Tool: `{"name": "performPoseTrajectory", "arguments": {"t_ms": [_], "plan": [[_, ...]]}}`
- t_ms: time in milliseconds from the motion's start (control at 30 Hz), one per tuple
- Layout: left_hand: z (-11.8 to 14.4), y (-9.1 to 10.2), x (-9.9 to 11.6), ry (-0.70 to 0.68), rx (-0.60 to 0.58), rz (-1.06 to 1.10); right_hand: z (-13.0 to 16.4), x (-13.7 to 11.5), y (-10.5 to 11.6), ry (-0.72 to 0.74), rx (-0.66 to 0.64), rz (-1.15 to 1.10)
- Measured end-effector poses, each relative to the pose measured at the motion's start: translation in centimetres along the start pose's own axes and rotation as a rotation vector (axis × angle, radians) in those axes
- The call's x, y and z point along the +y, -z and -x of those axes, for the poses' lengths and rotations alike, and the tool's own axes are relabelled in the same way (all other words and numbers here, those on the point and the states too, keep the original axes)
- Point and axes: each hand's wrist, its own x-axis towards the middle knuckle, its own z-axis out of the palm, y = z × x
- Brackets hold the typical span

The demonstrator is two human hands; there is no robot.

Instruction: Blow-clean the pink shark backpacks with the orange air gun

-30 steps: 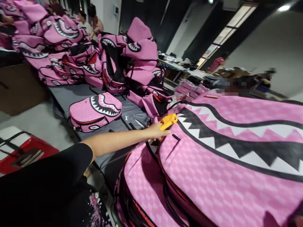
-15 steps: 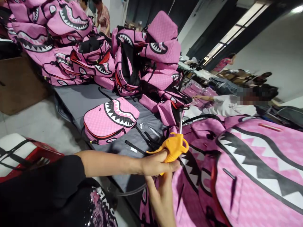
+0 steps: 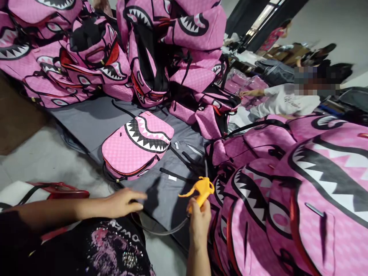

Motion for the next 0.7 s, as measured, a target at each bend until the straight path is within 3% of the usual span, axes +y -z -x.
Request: {"name": "performPoseTrajectory", "arguments": {"t_ms": [100, 167, 267, 333, 467, 567, 700], "plan": [[-2.2, 1.2, -4.9, 0.112, 0.261, -0.593, -3.2, 3.1, 0.6, 0.004, 0.053, 0.031], [-4.3, 1.4, -7.4, 0.216, 0.281, -0.82, -5.3, 4.7, -0.2, -0.069, -0.011, -0.143], [-6.4, 1.2, -9.8, 0.261, 0.252, -0.942, -8.1, 6.6, -2.0, -0.261, -0.173, -0.454], [-6.7, 1.0, -10.6, 0.241, 0.247, -0.967, -9.5, 8.2, -2.7, -0.322, -0.194, -0.455], [-6.5, 1.6, -11.3, 0.227, 0.243, -0.944, -10.9, 12.4, -2.6, -0.381, -0.109, -0.311], [-6.4, 3.0, -10.5, 0.229, 0.303, -0.84, -11.6, 14.4, -3.5, -0.44, -0.095, -0.337], [-6.6, 6.4, -6.6, 0.263, 0.522, -0.589, -15.5, 12.8, -9.4, -0.447, -0.14, -0.406]]}}
